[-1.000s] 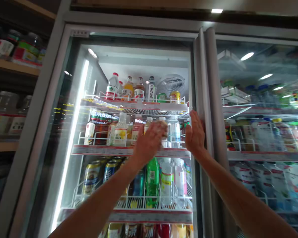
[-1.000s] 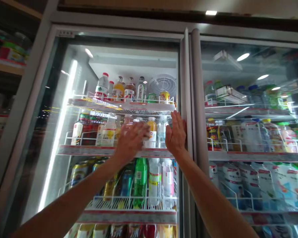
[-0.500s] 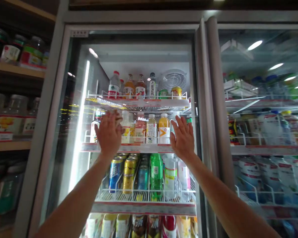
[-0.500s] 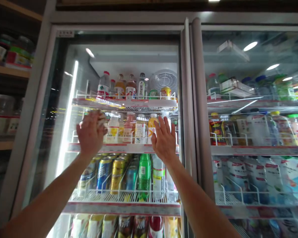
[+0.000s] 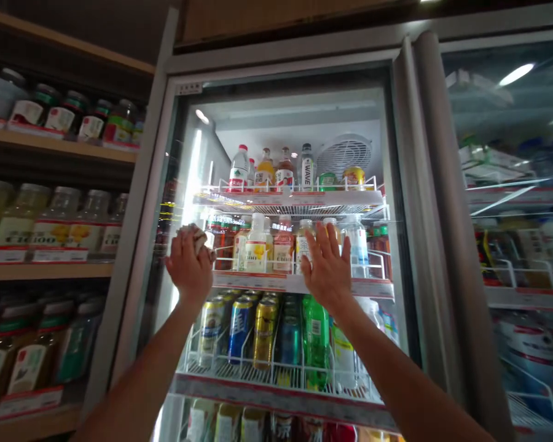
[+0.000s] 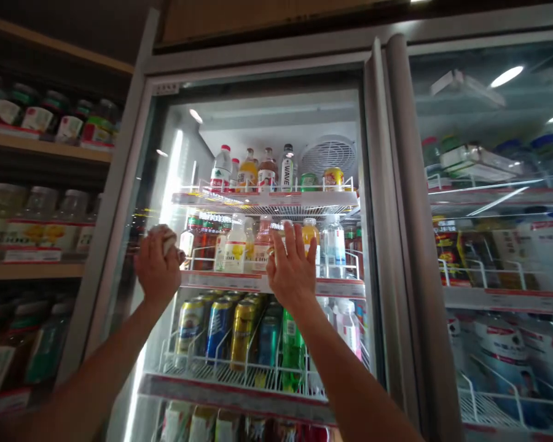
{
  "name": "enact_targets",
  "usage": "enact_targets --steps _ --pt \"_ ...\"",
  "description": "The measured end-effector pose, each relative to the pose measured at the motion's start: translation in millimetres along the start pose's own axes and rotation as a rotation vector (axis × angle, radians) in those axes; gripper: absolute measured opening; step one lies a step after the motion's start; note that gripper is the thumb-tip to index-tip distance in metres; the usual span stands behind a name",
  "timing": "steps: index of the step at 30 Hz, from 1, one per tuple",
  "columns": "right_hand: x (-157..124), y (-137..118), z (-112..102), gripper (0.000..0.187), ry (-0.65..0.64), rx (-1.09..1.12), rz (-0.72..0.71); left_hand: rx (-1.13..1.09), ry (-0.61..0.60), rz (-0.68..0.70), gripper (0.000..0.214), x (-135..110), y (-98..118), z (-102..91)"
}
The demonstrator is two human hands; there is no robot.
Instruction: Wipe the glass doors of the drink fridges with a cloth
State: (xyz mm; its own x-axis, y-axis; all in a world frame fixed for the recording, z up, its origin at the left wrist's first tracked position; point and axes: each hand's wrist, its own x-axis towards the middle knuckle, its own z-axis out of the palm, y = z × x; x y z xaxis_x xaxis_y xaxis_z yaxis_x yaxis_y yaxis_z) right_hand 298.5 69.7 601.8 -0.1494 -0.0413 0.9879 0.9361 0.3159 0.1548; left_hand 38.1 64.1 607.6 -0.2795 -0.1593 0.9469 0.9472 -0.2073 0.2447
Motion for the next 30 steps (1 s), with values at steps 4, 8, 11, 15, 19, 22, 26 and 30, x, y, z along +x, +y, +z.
enact_targets --steps 4,8,11,15,19,22,26,30 --pt "-1 2 -1 0.046 0.000 -0.015 -0.001 -0.066 -0.059 0.168 0.046 -18 30 5.5" --pt "-2 4 0 0.045 0.029 -0.032 -0.033 -0.097 -0.213 0.489 0.043 -30 45 7.5" --pt "-2 4 1 0.046 0.036 -0.037 -0.036 -0.026 -0.102 0.175 0.043 -6 4 -0.5" --pt "-2 1 1 0.046 0.026 -0.053 -0.018 -0.002 0.030 -0.059 0.044 12 -26 -2.9" --pt "-2 1 0 0.045 0.021 -0.055 -0.010 -0.084 -0.099 0.297 0.044 -23 14 2.7" --pt "-3 3 0 0.046 0.018 -0.041 -0.017 -0.085 -0.190 0.482 0.044 -36 18 0.5" --pt "-4 2 0 0.045 0.016 -0.051 -0.011 -0.011 -0.075 0.086 0.046 -10 -26 -8.6" --pt "-3 0 1 0.045 0.014 -0.056 0.008 -0.040 -0.091 0.092 0.046 -13 -6 -4.0"
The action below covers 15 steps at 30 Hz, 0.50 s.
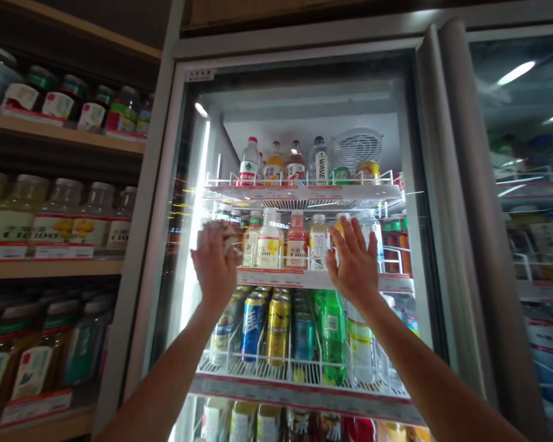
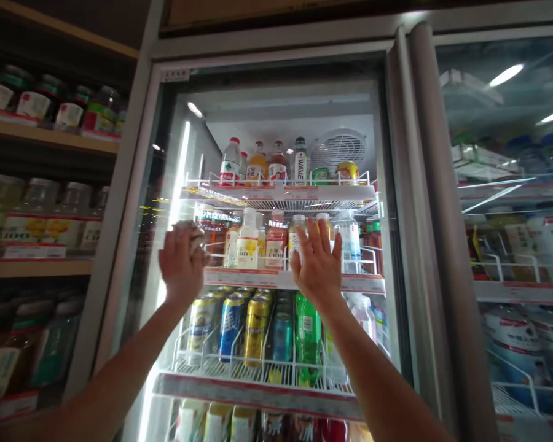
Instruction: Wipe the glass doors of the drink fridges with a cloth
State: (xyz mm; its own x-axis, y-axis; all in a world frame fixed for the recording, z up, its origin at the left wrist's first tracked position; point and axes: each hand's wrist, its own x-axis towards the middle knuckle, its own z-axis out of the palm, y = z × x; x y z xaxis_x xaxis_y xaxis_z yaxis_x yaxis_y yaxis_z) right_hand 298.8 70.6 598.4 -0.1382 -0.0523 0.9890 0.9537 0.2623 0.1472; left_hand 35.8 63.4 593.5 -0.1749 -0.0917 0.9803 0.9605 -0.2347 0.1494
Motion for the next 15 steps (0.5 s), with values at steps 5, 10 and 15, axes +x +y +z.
enact_targets --steps 5,10,15 --pt "-1 2 1 0.046 0.017 0.007 -0.001 -0.078 -0.119 0.515 0.048 -44 84 20.0" --pt "-1 2 -1 0.044 0.003 -0.025 -0.015 -0.050 -0.056 0.319 0.049 -23 39 11.9" --pt "0 0 -1 0.045 -0.010 -0.034 0.003 -0.050 -0.019 0.097 0.050 -16 27 7.1"
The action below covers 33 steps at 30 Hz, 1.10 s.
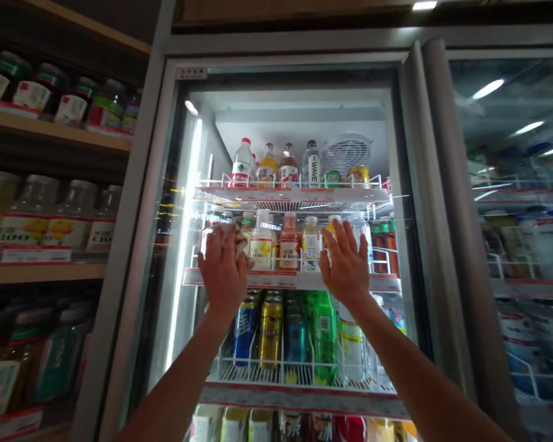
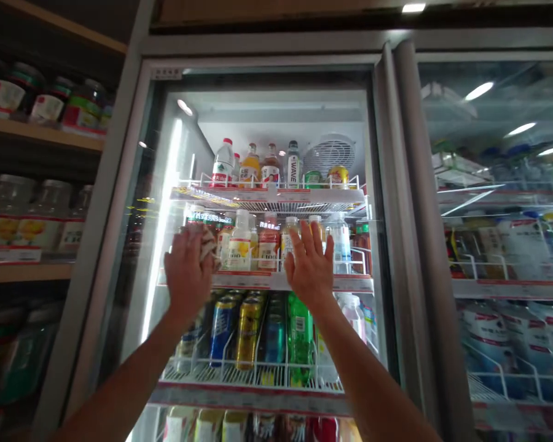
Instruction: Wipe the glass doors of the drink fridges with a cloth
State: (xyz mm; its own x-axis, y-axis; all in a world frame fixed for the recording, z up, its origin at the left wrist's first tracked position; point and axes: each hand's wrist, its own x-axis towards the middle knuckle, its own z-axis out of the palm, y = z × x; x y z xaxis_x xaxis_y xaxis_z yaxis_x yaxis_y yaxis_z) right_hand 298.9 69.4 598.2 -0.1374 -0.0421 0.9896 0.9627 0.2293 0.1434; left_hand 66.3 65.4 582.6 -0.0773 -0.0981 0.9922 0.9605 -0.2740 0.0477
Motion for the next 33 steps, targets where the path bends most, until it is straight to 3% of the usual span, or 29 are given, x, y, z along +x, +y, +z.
enact_targets --steps 2,4,6,9,11,13,16,18,20,23,25,30,33 --pt "-1 1 0 0.045 0.007 0.015 0.001 -0.022 -0.069 0.214 0.050 -15 14 0.6" --pt "-1 2 1 0.046 0.016 0.028 0.000 -0.023 -0.113 0.338 0.050 -27 13 -2.1" --pt "-2 2 2 0.046 0.026 0.027 0.000 0.003 -0.102 0.249 0.050 -29 -7 -9.7" --pt "-2 1 2 0.046 0.038 0.011 -0.002 0.044 -0.015 -0.090 0.050 -20 -46 -21.6" --pt "-2 0 3 0.047 0.041 0.004 0.003 0.044 0.017 -0.182 0.050 -19 -49 -22.9" --pt "-3 0 3 0.048 0.045 0.005 0.009 0.014 -0.011 -0.072 0.050 -27 -30 -17.9" --pt "-4 0 3 0.048 0.058 0.006 0.005 -0.026 -0.105 0.259 0.051 -47 7 -7.3" --pt "-4 2 2 0.045 0.066 0.004 -0.008 -0.015 -0.122 0.343 0.050 -53 10 -5.9" --pt "-4 4 1 0.044 0.066 0.000 -0.017 0.022 -0.082 0.259 0.050 -49 -9 -10.5" --pt "-4 2 2 0.044 0.066 -0.008 0.007 0.073 -0.007 0.003 0.050 -35 -42 -18.4" --pt "-5 -7 3 0.045 0.078 -0.009 0.030 0.067 0.005 -0.069 0.050 -30 -45 -18.5" --pt "-13 -53 7 0.048 0.004 0.049 -0.095 0.002 -0.085 0.190 0.048 -35 -16 -11.3" --pt "-17 -70 10 0.048 -0.024 0.064 -0.123 0.037 -0.090 0.118 0.047 -30 -40 -19.6"
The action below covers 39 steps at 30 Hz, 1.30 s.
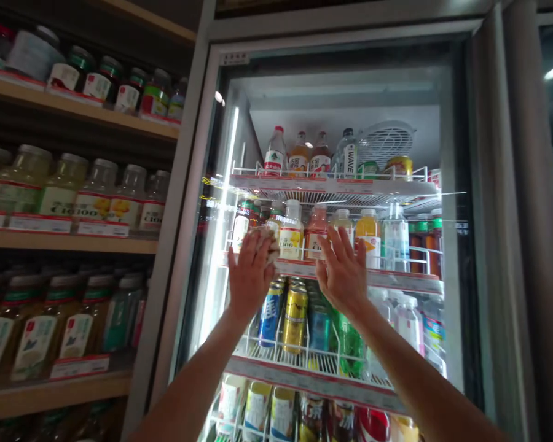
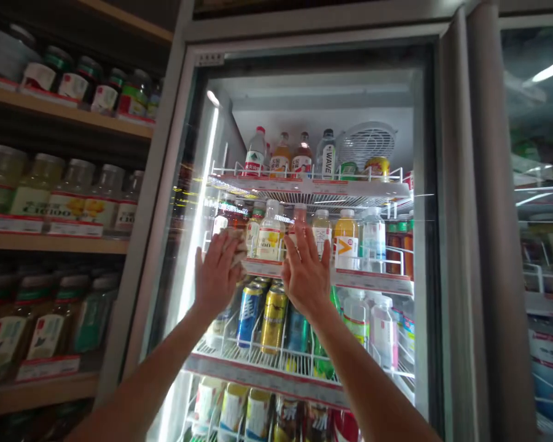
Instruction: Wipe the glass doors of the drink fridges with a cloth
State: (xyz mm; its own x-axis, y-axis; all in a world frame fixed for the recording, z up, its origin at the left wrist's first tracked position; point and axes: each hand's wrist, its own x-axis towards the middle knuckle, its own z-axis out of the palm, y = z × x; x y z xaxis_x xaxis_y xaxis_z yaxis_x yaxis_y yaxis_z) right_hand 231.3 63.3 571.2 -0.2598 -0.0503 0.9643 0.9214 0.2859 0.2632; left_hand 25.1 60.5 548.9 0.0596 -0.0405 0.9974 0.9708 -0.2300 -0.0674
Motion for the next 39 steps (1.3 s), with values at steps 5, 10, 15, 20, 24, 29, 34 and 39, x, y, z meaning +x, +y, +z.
enact_targets --steps 5,10,15,20,24,29,34,39 --pt "-1 -2 1 0.050 -0.013 0.005 0.017 0.064 0.099 -0.361 0.050 1 -47 -13.2" --pt "-1 -1 0 0.049 -0.024 0.023 0.022 0.001 0.006 0.074 0.050 -26 4 -1.5" --pt "-3 0 0 0.047 0.009 0.020 0.006 0.012 0.023 0.077 0.050 -35 -16 -6.5" --pt "-3 0 1 0.047 0.023 0.032 0.010 0.035 0.123 -0.230 0.049 -25 -34 -9.4" --pt "-4 1 2 0.049 0.040 0.044 0.000 -0.028 0.027 0.118 0.049 -29 0 -2.4" --pt "-4 1 1 0.050 0.052 0.024 -0.016 0.036 0.090 -0.024 0.048 -18 -40 -9.8" --pt "-4 -1 3 0.053 0.064 0.038 0.003 0.028 0.140 -0.236 0.049 -13 -49 -8.8" --pt "-5 0 2 0.056 0.009 0.090 0.020 -0.008 0.000 0.188 0.047 -35 22 1.1"
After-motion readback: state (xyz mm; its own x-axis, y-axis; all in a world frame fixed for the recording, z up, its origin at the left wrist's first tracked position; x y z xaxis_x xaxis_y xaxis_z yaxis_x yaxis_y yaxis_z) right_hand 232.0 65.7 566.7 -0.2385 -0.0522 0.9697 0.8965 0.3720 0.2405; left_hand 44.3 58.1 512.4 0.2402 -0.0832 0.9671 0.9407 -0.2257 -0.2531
